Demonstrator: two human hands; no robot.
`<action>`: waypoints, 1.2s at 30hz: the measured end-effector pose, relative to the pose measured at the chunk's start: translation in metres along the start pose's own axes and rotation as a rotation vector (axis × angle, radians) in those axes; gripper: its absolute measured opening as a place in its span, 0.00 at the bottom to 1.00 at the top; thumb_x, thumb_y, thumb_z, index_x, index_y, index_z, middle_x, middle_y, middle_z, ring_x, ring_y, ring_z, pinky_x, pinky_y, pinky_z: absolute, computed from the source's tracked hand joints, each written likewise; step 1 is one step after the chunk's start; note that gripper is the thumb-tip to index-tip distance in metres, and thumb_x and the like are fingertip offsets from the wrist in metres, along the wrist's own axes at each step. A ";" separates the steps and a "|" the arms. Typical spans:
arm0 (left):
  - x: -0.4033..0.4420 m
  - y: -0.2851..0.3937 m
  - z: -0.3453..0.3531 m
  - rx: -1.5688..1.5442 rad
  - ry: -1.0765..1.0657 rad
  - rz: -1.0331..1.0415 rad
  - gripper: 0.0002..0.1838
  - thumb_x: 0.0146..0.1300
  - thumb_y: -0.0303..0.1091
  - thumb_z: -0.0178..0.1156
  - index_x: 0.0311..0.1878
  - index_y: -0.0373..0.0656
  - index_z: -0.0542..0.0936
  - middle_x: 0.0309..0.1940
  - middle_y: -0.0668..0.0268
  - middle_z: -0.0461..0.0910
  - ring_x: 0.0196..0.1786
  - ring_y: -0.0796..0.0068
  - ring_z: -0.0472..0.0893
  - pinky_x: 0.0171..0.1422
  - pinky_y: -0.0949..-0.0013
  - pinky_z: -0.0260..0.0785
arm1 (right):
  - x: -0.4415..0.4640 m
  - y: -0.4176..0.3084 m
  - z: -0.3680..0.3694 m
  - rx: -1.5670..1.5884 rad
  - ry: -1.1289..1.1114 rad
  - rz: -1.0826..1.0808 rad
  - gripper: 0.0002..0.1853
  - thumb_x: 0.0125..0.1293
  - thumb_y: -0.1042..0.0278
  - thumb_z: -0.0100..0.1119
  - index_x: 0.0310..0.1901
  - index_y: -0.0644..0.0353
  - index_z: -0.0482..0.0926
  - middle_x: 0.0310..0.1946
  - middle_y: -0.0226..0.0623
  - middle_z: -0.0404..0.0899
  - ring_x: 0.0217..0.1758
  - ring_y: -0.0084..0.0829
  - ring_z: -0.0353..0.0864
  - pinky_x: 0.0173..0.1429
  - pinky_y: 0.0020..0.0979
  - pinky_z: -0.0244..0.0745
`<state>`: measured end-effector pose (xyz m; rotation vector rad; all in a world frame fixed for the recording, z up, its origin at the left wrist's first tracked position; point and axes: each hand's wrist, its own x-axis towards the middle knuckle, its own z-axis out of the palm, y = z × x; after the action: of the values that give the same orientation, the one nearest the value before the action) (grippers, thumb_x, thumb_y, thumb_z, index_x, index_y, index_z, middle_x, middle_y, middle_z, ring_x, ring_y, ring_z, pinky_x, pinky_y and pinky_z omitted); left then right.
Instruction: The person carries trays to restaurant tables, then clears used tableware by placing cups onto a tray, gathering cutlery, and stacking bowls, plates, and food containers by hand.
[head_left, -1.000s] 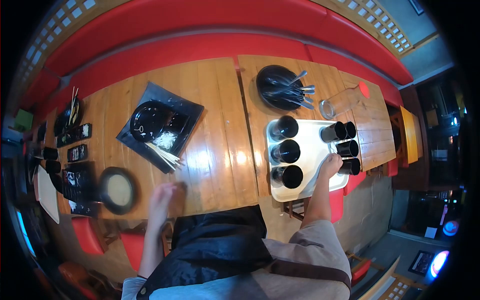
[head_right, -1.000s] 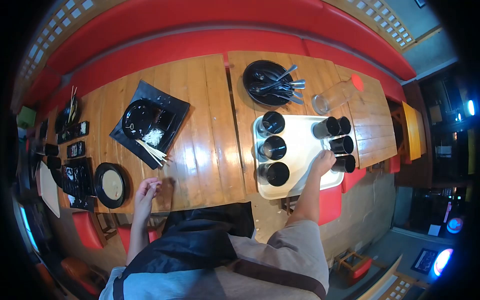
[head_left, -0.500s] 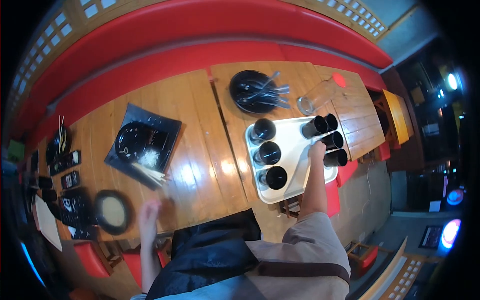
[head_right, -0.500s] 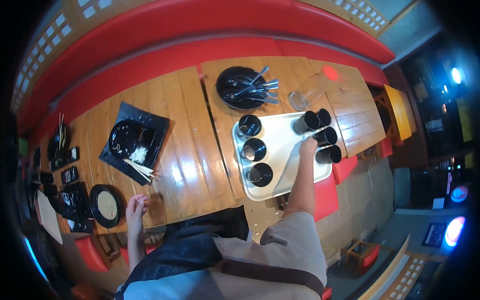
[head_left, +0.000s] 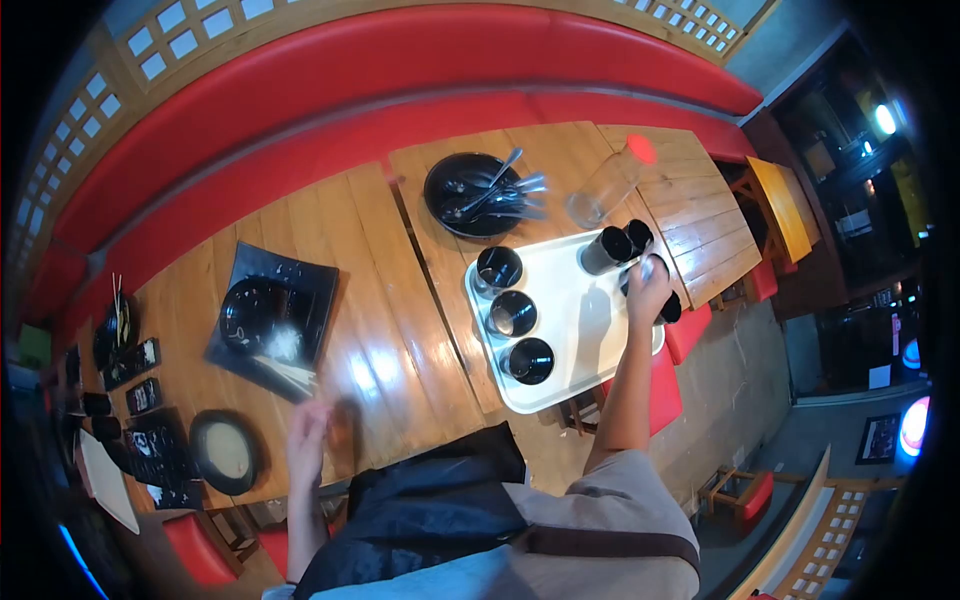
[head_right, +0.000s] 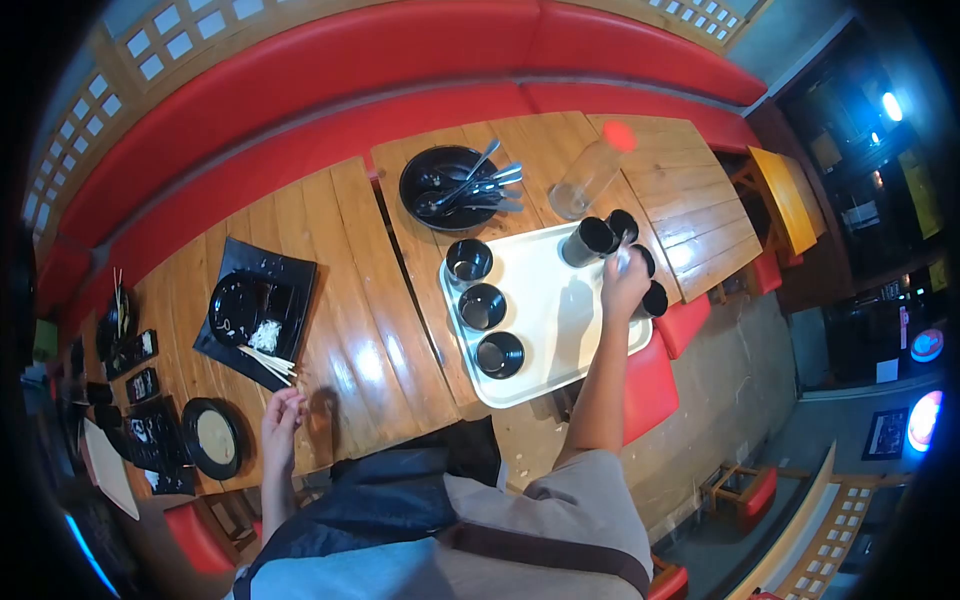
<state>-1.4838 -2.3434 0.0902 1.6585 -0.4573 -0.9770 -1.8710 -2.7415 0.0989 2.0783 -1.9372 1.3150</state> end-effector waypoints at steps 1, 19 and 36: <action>0.004 0.001 0.002 0.001 -0.015 0.007 0.11 0.65 0.34 0.50 0.48 0.42 0.72 0.39 0.69 0.75 0.35 0.85 0.71 0.39 0.82 0.62 | 0.009 0.003 0.010 0.114 0.075 0.022 0.13 0.49 0.72 0.56 0.38 0.67 0.75 0.32 0.50 0.76 0.34 0.48 0.76 0.41 0.38 0.71; -0.033 0.000 -0.035 -0.182 0.197 0.026 0.10 0.64 0.30 0.51 0.46 0.37 0.71 0.40 0.66 0.76 0.43 0.80 0.73 0.50 0.75 0.65 | 0.062 0.037 0.064 -0.416 -0.454 -0.105 0.10 0.52 0.66 0.57 0.35 0.59 0.82 0.25 0.45 0.80 0.34 0.38 0.80 0.41 0.33 0.73; -0.020 0.019 -0.160 -0.160 0.267 0.233 0.08 0.62 0.28 0.53 0.44 0.41 0.73 0.30 0.74 0.74 0.29 0.91 0.69 0.33 0.85 0.61 | -0.312 -0.363 0.081 0.464 -1.038 -0.532 0.21 0.54 0.60 0.62 0.41 0.68 0.68 0.33 0.54 0.75 0.38 0.50 0.76 0.43 0.40 0.70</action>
<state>-1.3652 -2.2372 0.1241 1.5243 -0.3720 -0.5945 -1.4897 -2.4447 0.0567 3.6410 -1.0030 0.6125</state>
